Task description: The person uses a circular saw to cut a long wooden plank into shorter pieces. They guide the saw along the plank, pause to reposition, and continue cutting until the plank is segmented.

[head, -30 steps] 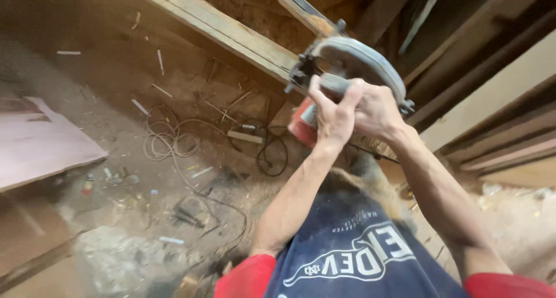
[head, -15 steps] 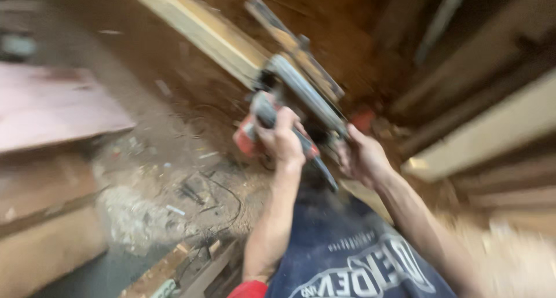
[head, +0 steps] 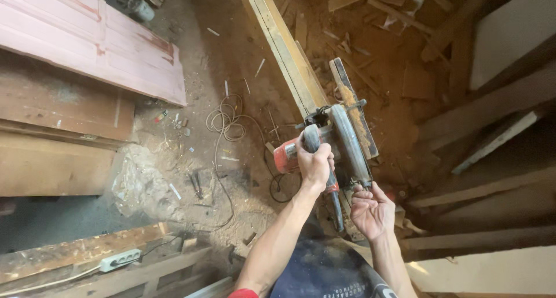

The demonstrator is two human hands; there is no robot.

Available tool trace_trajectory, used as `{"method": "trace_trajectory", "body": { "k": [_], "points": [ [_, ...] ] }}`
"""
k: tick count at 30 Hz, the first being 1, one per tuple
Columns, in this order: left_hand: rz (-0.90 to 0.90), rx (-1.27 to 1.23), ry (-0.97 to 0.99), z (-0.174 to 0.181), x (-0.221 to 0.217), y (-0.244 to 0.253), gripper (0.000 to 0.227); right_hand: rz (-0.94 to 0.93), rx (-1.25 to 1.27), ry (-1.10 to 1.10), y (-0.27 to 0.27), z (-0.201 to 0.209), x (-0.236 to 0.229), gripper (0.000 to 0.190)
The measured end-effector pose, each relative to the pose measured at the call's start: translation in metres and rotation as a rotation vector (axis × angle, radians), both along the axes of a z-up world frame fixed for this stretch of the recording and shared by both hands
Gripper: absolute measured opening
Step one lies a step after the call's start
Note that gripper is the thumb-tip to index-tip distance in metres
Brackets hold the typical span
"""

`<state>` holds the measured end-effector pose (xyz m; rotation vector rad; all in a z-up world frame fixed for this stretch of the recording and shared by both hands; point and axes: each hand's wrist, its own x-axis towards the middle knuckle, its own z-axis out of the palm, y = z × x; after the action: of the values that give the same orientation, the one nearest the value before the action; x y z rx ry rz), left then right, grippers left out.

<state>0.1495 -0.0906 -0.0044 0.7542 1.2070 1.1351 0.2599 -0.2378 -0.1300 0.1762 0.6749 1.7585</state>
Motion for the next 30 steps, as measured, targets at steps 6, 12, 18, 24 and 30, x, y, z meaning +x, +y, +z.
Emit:
{"method": "trace_trajectory", "body": {
  "k": [6,12,18,24,30],
  "points": [
    [-0.026,0.021,0.021,0.000,0.002,0.003,0.052,0.075,0.002,-0.131,0.006,-0.005,0.005,0.046],
    [-0.046,0.025,0.024,0.002,-0.001,0.005,0.057,0.108,-0.307,-0.991,0.006,0.026,-0.004,0.044],
    [-0.057,0.013,0.083,0.010,-0.004,0.001,0.061,0.421,-0.155,-2.305,0.010,0.061,0.016,0.038],
    [-0.051,0.028,0.065,0.018,-0.002,-0.001,0.064,0.261,0.356,-3.187,0.017,0.090,0.026,0.029],
    [-0.043,0.065,0.018,0.008,-0.003,-0.001,0.064,0.752,-0.226,-1.918,0.023,0.091,0.041,0.036]
  ]
}}
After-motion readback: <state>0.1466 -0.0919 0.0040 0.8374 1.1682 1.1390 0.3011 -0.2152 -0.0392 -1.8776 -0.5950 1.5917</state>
